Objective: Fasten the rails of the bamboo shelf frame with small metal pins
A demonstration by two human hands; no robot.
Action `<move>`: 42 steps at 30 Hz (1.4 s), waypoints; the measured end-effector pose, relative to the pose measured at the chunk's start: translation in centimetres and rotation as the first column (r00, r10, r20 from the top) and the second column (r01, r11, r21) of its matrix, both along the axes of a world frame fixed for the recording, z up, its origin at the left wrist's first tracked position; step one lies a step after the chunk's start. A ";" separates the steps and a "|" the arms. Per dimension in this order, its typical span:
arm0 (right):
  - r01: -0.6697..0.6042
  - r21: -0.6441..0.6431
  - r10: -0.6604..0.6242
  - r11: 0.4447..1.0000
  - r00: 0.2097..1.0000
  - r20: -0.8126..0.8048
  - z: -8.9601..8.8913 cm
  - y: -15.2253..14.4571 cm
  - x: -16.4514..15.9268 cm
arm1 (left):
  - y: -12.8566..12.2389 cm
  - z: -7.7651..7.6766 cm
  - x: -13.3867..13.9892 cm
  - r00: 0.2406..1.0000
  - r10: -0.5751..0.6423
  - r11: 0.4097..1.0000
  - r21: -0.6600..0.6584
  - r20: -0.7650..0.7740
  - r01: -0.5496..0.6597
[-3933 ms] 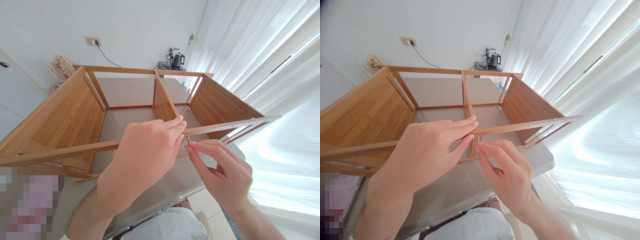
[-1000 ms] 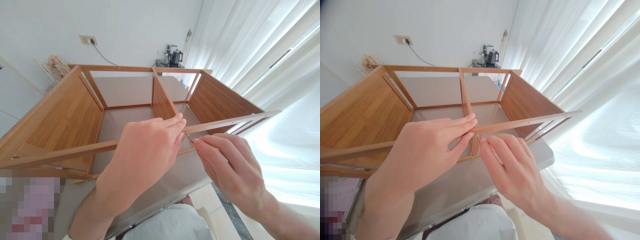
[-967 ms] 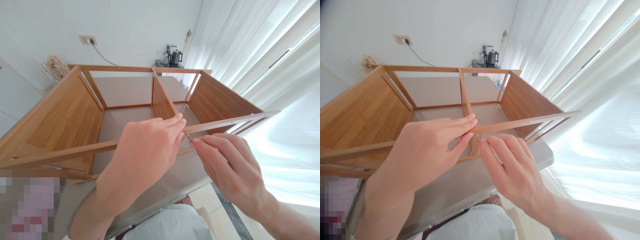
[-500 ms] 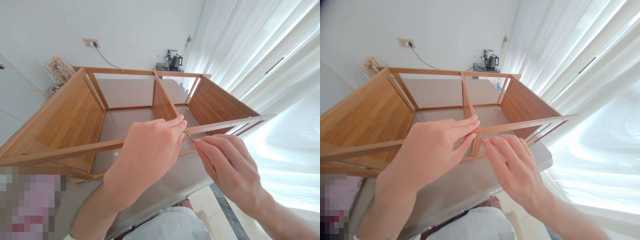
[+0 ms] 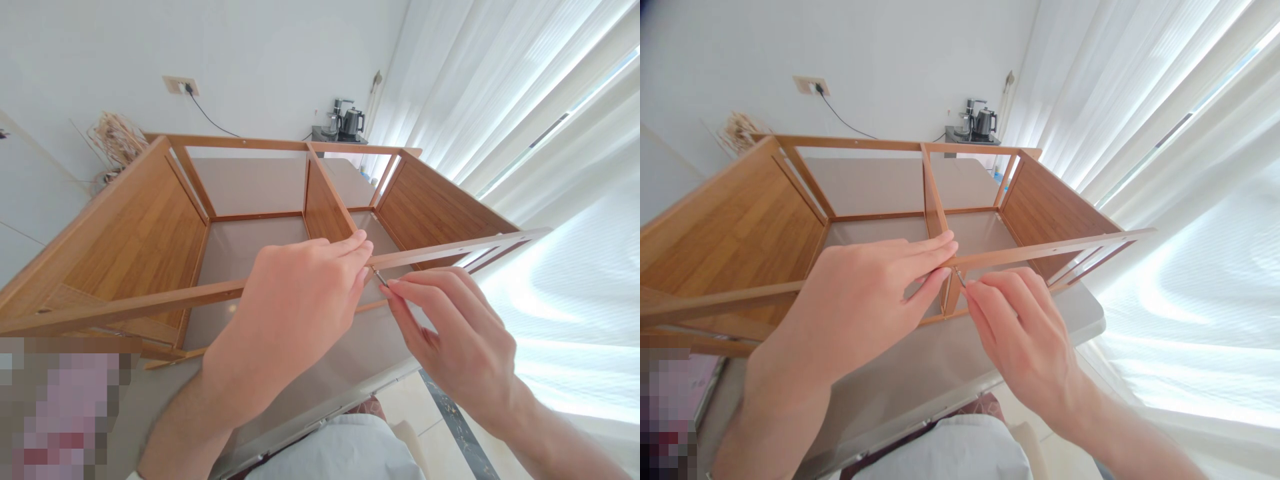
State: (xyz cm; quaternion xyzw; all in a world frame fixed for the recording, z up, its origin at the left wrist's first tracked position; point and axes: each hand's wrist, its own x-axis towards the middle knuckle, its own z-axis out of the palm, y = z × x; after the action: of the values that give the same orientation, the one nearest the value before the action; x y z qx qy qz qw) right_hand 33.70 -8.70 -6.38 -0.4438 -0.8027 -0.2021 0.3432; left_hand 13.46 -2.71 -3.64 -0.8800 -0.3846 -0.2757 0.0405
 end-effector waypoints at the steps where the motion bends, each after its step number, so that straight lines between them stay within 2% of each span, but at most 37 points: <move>1: 0.001 -0.003 -0.001 1.000 1.000 -0.002 0.0 0.0 -0.1 | 0.0 0.0 0.0 1.000 0.000 1.000 0.000 0.001 0.000; 16: 0.041 0.036 -0.045 0.999 0.992 0.122 -0.1 -0.7 0.4 | 0.0 0.0 0.1 1.000 0.005 1.000 0.004 0.004 -0.005; 24: 0.044 -0.007 -0.044 0.999 0.999 -0.016 0.0 -0.2 -0.2 | -0.1 0.0 0.1 1.000 0.004 1.000 0.009 -0.001 -0.004; 33: 0.053 -0.020 -0.053 0.998 0.999 0.004 -0.3 -0.4 -0.4 | 0.0 -0.1 0.0 1.000 0.010 1.000 0.014 0.000 -0.010; 37: 0.080 -0.088 -0.091 0.993 0.986 -0.140 -0.1 -0.3 -1.3 | 0.0 -0.1 0.1 1.000 0.013 1.000 0.018 0.001 -0.013; 42: 0.114 -0.344 -0.257 0.932 0.876 -0.407 -0.3 -0.2 -2.2 | 0.0 -0.2 0.1 1.000 0.013 1.000 0.022 0.007 -0.013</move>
State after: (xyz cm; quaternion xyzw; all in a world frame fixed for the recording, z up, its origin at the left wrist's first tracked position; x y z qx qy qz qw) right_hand 31.48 -8.94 -6.64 -0.6022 -0.6774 0.0008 0.4225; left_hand 13.57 -2.68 -3.86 -0.8760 -0.3875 -0.2826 0.0505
